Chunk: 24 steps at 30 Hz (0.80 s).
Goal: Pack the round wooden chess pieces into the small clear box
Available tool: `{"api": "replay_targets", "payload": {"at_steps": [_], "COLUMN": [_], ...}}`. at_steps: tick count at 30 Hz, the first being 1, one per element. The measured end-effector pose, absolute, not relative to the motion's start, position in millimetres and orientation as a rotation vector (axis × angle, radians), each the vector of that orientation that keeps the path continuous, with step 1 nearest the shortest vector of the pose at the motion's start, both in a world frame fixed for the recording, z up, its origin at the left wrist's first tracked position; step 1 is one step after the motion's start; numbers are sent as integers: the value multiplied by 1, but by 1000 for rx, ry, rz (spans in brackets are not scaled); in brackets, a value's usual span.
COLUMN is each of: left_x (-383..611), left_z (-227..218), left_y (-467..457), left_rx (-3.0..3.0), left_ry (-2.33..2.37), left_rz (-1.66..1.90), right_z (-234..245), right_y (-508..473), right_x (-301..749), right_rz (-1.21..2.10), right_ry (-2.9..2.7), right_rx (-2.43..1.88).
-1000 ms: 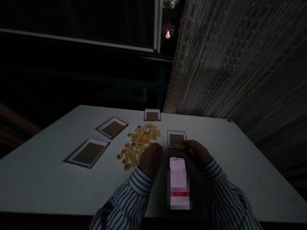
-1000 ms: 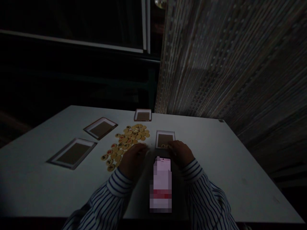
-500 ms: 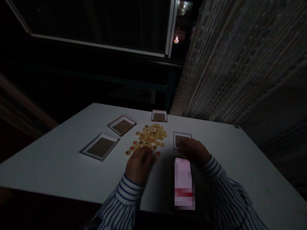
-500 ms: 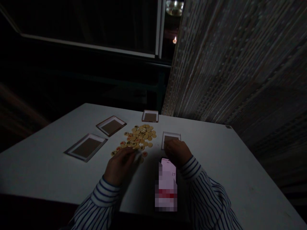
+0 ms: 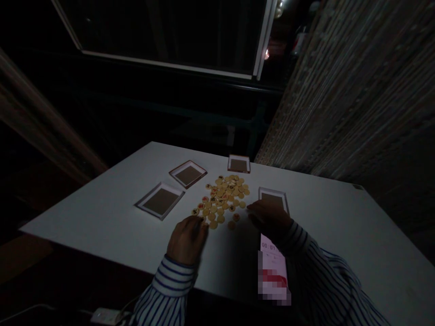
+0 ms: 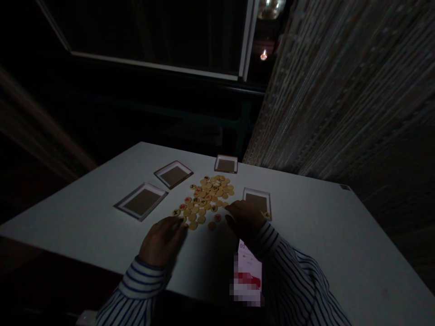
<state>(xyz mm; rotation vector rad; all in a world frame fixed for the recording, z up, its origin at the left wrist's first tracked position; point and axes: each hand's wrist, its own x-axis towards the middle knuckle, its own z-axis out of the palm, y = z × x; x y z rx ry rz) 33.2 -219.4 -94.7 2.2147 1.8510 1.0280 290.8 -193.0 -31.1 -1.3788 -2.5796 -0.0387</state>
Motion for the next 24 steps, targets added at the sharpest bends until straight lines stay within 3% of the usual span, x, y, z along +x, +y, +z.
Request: {"api": "replay_targets", "payload": {"at_steps": [12,24], "left_x": [26,29], "left_z": [-116,-115], "left_y": [-225,-223], "left_rx": [2287,2282], "left_ry": [2023,2092], "left_rz": [877,812], "right_z": [-22,-51], "right_y": [-194,-193], "right_x": [254,244], "right_rz": [-17,-205], "right_ry": [-2775,-2716], "right_rx": [-1401,-1139]}}
